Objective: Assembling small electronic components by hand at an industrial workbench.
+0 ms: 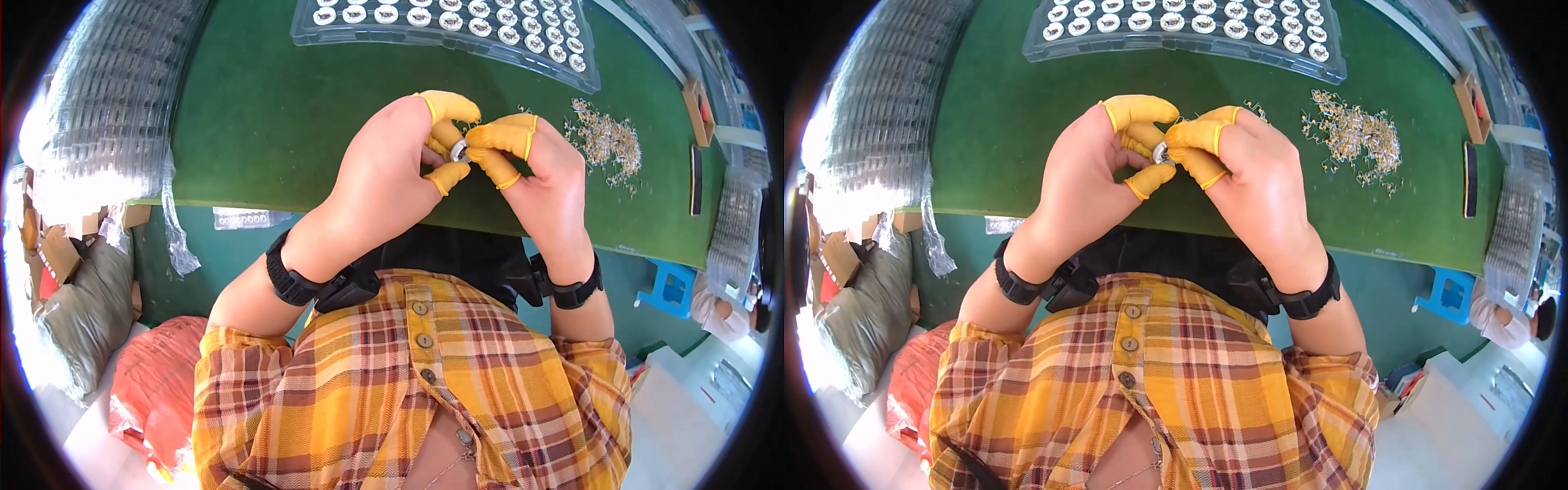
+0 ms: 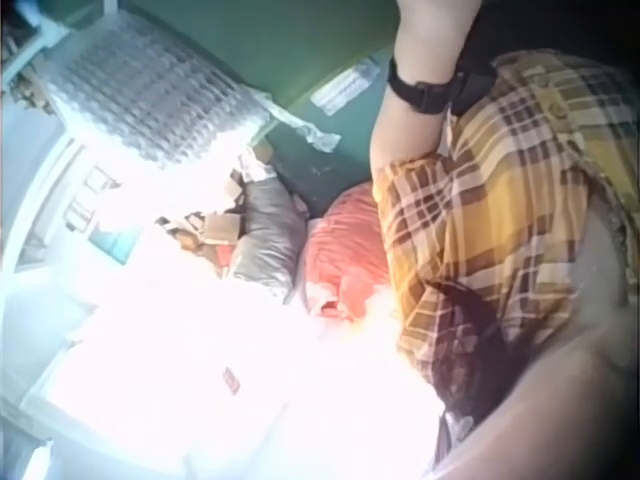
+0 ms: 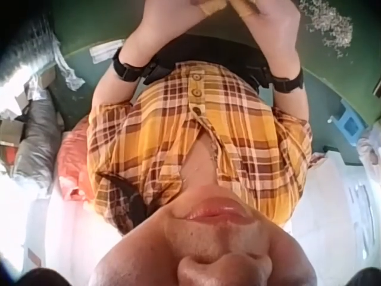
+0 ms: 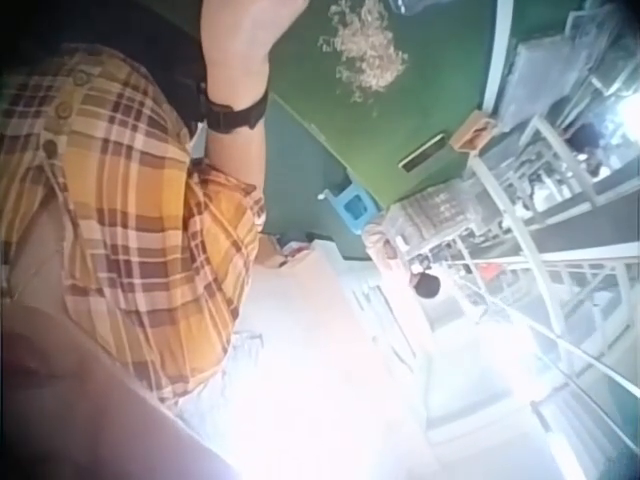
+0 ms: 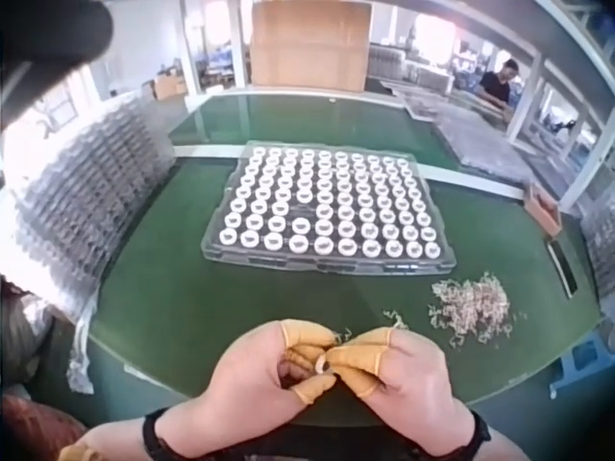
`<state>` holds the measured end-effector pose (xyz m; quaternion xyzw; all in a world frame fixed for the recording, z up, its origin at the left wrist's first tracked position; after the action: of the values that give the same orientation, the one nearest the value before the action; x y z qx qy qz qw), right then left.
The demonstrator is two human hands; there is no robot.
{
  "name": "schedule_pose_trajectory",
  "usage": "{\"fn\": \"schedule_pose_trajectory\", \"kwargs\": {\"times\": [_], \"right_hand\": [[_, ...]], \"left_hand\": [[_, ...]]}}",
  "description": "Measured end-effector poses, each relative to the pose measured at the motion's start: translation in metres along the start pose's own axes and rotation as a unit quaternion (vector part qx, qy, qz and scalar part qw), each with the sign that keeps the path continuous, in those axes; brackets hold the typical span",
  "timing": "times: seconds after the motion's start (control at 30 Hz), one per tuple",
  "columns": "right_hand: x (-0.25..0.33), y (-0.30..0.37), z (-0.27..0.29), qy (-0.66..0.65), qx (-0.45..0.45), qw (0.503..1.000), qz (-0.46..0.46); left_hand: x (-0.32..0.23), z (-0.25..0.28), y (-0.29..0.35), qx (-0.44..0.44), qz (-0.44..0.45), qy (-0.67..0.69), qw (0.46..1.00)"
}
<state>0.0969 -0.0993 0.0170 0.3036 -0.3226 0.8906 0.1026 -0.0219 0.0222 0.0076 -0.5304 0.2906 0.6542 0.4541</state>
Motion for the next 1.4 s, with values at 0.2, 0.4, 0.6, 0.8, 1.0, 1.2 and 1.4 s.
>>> {"fn": "schedule_pose_trajectory", "kwargs": {"times": [0.2, 0.4, 0.6, 0.8, 1.0, 1.2, 1.4], "right_hand": [[-0.007, 0.005, 0.002, -0.126, 0.076, 0.981, -0.125], [-0.029, -0.023, 0.013, 0.102, 0.083, 0.989, -0.065], [-0.026, -0.030, -0.004, 0.209, 0.116, 0.968, 0.070], [-0.020, -0.023, -0.002, 0.030, 0.118, 0.988, -0.096], [-0.012, -0.003, -0.001, -0.299, 0.043, 0.928, -0.218], [-0.012, 0.001, -0.001, -0.365, 0.037, 0.901, -0.230], [-0.011, 0.006, -0.006, -0.250, -0.018, 0.954, -0.165]], "left_hand": [[0.001, 0.008, 0.011, 0.030, -0.011, -0.026, 0.999], [0.015, 0.029, 0.011, -0.024, 0.089, 0.180, 0.979], [0.004, 0.027, 0.000, -0.024, 0.116, 0.223, 0.968], [0.004, 0.019, -0.008, -0.029, 0.084, 0.226, 0.970], [0.011, 0.015, -0.007, -0.019, 0.088, 0.221, 0.971], [0.011, 0.009, -0.005, -0.007, 0.089, 0.287, 0.954], [0.009, 0.006, -0.005, -0.020, 0.062, 0.155, 0.986]]}}
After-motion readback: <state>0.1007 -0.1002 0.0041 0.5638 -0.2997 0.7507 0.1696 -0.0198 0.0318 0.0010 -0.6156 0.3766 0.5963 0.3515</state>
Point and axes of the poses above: each hand's wrist, its own y-axis away from the middle knuckle, its own z-axis out of the back of the hand, x = y × z, the point moved 1 cm from there along -y, towards the middle knuckle
